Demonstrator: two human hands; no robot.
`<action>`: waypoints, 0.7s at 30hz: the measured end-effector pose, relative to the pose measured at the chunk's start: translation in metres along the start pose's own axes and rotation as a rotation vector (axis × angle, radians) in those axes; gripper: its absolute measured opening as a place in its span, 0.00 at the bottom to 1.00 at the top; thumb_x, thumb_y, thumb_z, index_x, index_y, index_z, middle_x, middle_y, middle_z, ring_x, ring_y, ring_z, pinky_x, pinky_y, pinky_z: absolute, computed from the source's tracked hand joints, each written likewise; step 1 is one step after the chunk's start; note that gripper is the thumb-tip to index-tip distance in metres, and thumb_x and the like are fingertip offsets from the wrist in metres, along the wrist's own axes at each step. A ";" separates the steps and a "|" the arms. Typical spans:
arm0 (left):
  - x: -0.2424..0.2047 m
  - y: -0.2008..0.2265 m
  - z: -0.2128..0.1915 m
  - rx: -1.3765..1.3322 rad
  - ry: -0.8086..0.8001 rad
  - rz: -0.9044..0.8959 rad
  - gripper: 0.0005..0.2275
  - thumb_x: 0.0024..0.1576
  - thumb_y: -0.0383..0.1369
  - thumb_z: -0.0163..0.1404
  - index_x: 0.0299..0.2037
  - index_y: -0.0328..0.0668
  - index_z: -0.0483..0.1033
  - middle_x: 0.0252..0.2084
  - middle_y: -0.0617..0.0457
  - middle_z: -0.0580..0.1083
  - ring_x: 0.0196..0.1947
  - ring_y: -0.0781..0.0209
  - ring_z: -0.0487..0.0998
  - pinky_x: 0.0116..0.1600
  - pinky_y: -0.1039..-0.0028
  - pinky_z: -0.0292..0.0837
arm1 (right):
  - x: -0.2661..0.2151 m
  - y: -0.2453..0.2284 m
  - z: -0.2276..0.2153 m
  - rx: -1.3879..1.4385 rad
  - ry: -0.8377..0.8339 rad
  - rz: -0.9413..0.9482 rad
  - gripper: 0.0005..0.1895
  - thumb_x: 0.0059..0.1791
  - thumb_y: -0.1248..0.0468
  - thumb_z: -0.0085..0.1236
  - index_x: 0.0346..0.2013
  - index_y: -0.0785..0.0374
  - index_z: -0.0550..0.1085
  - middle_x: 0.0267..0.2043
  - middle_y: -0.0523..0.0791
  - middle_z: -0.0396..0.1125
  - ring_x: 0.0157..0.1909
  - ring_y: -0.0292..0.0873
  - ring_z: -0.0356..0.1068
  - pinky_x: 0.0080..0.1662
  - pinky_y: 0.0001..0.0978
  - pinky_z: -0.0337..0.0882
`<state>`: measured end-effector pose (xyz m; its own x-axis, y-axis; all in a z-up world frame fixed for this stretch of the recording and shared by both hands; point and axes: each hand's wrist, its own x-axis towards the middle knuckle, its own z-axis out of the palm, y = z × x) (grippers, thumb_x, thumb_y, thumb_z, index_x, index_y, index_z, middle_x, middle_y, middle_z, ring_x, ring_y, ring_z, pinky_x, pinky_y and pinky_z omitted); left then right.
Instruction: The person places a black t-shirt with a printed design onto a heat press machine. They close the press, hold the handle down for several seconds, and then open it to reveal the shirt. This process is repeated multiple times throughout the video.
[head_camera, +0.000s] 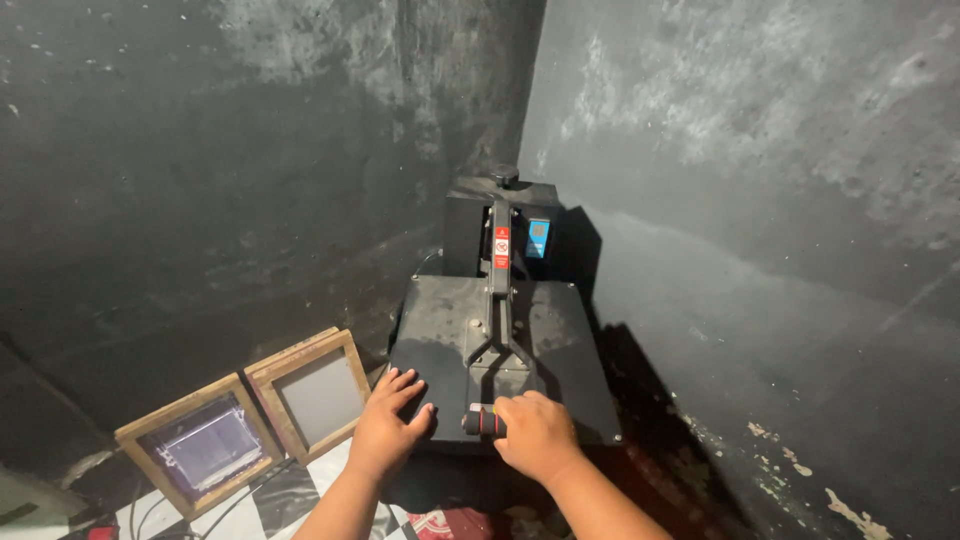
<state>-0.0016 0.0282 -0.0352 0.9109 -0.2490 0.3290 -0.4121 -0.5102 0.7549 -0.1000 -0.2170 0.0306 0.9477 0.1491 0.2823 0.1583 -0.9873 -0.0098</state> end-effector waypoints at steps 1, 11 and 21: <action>0.001 -0.003 0.002 0.001 0.001 0.006 0.20 0.52 0.42 0.61 0.54 0.46 0.82 0.66 0.53 0.73 0.74 0.55 0.60 0.76 0.63 0.53 | 0.000 0.001 0.001 0.004 0.043 -0.018 0.13 0.32 0.57 0.63 0.25 0.52 0.69 0.26 0.43 0.70 0.34 0.53 0.68 0.33 0.50 0.68; 0.002 -0.004 0.002 0.020 -0.010 0.014 0.21 0.52 0.43 0.60 0.54 0.45 0.82 0.66 0.52 0.73 0.74 0.53 0.61 0.76 0.62 0.54 | 0.001 0.003 0.006 -0.004 0.006 -0.003 0.14 0.33 0.55 0.65 0.27 0.52 0.70 0.27 0.43 0.70 0.35 0.52 0.68 0.33 0.49 0.69; 0.002 -0.008 0.006 -0.003 0.002 -0.009 0.20 0.51 0.42 0.61 0.54 0.46 0.83 0.65 0.54 0.74 0.74 0.56 0.61 0.76 0.64 0.54 | 0.001 0.002 0.002 -0.001 -0.010 0.011 0.13 0.34 0.55 0.64 0.26 0.51 0.69 0.27 0.39 0.70 0.36 0.51 0.68 0.32 0.49 0.70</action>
<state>0.0031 0.0270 -0.0437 0.9144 -0.2430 0.3237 -0.4042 -0.5098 0.7594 -0.0987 -0.2184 0.0288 0.9521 0.1385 0.2726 0.1473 -0.9890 -0.0122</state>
